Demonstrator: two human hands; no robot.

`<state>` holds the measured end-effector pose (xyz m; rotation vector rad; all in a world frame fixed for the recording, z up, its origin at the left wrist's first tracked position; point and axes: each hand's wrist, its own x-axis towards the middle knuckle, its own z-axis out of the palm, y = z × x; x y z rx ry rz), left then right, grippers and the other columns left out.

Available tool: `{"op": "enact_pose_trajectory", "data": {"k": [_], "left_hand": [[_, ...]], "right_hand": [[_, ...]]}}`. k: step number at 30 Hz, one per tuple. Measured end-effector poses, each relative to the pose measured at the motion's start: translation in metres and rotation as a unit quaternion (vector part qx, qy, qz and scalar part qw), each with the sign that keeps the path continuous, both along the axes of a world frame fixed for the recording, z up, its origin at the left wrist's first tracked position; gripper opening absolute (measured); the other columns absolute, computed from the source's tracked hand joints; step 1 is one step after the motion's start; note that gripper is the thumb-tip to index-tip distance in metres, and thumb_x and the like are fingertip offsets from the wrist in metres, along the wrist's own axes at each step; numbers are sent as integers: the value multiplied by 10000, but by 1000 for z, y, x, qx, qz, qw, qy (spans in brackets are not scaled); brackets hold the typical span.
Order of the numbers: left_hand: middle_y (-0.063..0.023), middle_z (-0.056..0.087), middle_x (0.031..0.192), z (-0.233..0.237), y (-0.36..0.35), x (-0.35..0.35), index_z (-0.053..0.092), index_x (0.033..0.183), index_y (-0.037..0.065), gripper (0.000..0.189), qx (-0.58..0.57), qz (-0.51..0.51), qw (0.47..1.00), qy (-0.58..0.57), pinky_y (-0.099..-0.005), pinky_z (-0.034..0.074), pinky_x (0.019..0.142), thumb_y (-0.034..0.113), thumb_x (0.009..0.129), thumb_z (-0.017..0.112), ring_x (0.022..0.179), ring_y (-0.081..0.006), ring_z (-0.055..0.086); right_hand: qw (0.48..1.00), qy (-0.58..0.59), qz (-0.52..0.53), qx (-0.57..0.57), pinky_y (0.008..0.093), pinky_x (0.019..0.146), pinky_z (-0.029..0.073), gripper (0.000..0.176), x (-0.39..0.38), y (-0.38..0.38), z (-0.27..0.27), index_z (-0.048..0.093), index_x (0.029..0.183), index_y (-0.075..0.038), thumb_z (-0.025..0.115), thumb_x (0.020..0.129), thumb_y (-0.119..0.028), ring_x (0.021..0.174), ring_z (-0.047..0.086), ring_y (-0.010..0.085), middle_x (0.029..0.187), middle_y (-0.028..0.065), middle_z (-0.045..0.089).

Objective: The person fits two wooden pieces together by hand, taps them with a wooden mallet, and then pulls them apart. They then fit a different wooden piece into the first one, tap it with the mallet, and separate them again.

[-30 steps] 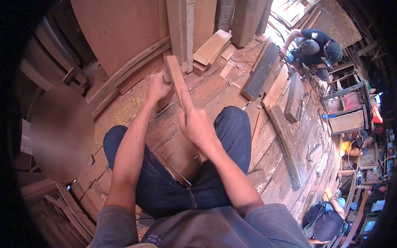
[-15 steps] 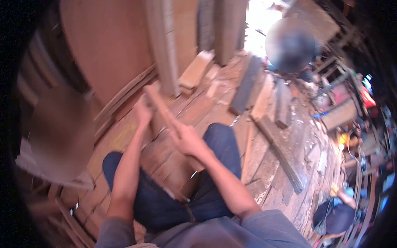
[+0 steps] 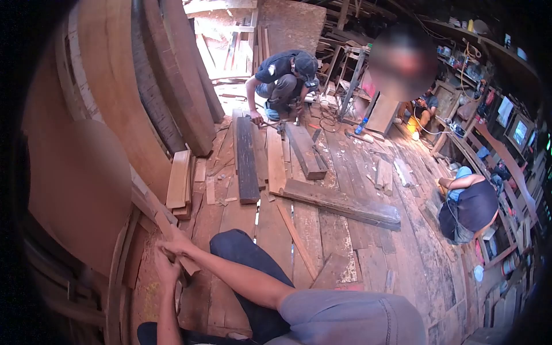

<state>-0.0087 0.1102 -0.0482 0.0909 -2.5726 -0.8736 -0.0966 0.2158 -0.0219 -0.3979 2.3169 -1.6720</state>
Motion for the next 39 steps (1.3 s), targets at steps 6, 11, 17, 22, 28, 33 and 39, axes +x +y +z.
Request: {"op": "enact_pose_trajectory", "data": {"k": [6,11,17,22,28,33,39], "left_hand": [[-234,290,1458,29,-12,-5,186,1451,-29,1195,54,-109,990,-79,-426,357,1083,211,522,897,1309,-394,386],[-214,331,1455,35,-41,-14,213,1451,-26,1279,73,-174,972,-138,-413,339,1104,261,441,942,1322,-354,390],[-205,423,1397,40,-39,-13,278,1428,-27,1241,110,-166,971,-134,-425,379,1068,251,423,951,1297,-343,426],[-209,505,1304,44,-43,-13,351,1341,-25,1126,122,-164,969,-137,-419,440,1004,240,428,955,1209,-340,509],[-197,572,1159,60,-38,-7,406,1208,-7,966,86,-144,978,-124,-426,469,913,240,447,948,1085,-352,569],[-156,619,1031,51,-48,-8,473,1134,13,805,83,-98,987,-93,-389,490,825,261,518,930,949,-304,611],[-132,629,914,56,-54,-9,667,969,31,491,34,-112,989,-91,-394,487,778,224,574,884,881,-311,615]], "right_hand": [[996,23,82,40,411,897,489,724,-19,3,-22,462,1266,-11,745,678,-325,1048,616,345,1123,231,621],[995,10,88,44,411,877,493,678,-15,14,-9,455,1258,-7,723,696,-277,1025,624,333,1112,232,623],[994,41,106,3,401,891,480,645,-18,8,-27,464,1226,-16,731,698,-275,1056,604,332,1118,238,612],[982,61,180,-11,378,866,479,651,-16,10,-15,460,1257,-25,737,713,-250,1001,592,263,1088,188,598],[981,50,186,33,379,871,482,671,-7,11,8,494,1242,-24,783,716,-322,1019,611,293,1097,193,621],[989,52,136,-3,392,895,479,717,-16,12,-3,490,1251,-1,797,707,-353,1041,613,311,1129,218,619],[997,55,58,18,411,893,480,682,-22,17,1,465,1263,-5,761,755,-351,1067,613,326,1116,231,623]]}}
